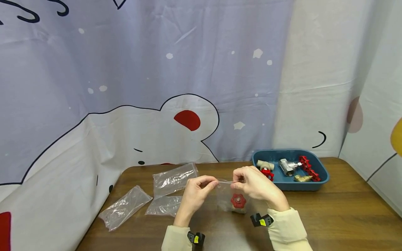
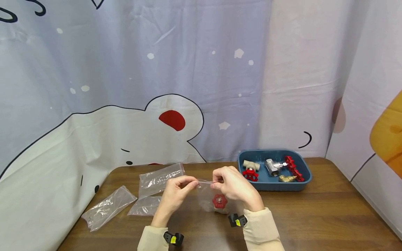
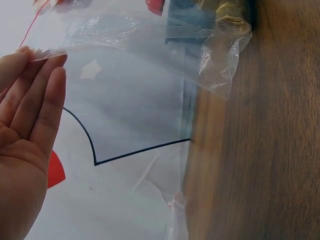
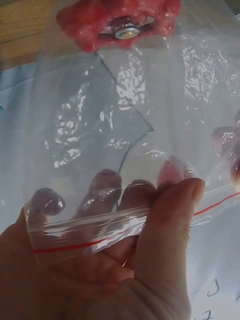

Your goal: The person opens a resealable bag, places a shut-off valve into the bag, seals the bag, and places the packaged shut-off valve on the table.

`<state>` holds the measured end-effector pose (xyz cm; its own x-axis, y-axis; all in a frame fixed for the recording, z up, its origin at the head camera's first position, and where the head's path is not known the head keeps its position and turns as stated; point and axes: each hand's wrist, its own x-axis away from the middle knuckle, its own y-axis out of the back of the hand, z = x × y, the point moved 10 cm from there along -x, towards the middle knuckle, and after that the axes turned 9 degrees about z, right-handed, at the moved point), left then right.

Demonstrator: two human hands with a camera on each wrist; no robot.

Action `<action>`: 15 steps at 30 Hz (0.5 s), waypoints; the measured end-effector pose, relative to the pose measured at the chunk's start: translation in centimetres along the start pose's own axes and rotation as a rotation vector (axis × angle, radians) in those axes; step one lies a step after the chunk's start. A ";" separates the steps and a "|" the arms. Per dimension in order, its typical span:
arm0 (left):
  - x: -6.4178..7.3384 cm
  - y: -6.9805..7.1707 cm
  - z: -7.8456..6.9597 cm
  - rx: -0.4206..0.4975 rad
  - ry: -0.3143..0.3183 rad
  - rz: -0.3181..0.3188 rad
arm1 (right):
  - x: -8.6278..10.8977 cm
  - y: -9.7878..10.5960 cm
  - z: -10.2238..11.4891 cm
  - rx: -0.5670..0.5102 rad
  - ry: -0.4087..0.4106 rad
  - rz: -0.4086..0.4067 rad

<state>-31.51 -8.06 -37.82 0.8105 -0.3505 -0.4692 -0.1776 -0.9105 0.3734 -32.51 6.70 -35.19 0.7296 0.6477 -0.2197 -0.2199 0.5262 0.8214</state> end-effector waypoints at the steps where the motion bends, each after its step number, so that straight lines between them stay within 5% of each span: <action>1: 0.0 0.0 -0.5 -0.003 -0.003 -0.001 | 0.0 0.0 0.0 -0.001 0.001 0.000; 8: 0.2 0.2 -0.9 0.004 0.015 -0.019 | 0.2 -0.1 -0.9 -0.023 -0.062 0.046; 15: 0.0 0.0 2.0 -0.009 0.059 -0.030 | 0.6 -0.1 -1.5 -0.068 -0.081 0.095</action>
<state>-32.65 -8.51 -39.45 0.8468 -0.3092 -0.4329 -0.1479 -0.9185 0.3667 -33.01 7.86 -36.21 0.7527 0.6511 -0.0971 -0.3317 0.5024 0.7985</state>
